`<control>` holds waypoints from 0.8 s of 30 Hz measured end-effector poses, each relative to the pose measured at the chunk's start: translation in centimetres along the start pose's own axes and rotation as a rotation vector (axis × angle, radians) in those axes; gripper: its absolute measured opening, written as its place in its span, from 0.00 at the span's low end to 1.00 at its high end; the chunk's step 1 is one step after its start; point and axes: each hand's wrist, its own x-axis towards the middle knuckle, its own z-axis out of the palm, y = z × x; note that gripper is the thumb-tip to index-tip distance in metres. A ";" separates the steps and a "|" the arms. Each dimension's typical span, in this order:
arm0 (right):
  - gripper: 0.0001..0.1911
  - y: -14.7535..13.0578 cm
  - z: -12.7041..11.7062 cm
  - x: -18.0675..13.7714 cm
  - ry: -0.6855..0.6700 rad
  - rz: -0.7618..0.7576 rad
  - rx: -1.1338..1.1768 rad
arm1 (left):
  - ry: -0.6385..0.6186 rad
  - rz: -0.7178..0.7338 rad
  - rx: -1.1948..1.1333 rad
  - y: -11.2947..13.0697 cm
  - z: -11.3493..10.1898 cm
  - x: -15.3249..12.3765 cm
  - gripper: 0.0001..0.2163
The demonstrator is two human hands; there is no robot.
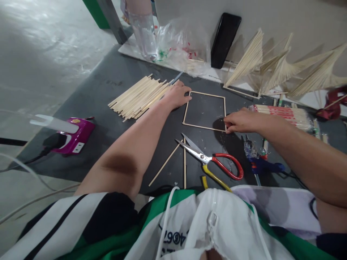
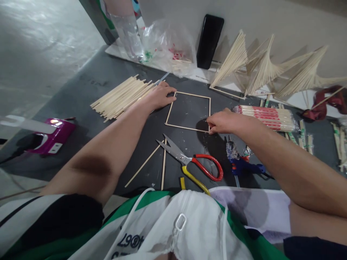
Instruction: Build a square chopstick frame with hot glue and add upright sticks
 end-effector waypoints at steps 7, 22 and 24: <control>0.07 0.4 0.5 0.6 0.012 0.005 -0.021 | 0.002 -0.021 0.011 0.0 0.1 0.0 0.22; 0.05 0.7 0.6 0.7 0.039 -0.026 0.002 | -0.002 -0.014 0.017 -0.1 0.1 0.2 0.22; 0.05 0.9 0.8 0.8 0.054 -0.037 0.020 | 0.002 -0.008 0.007 -0.2 0.0 0.2 0.22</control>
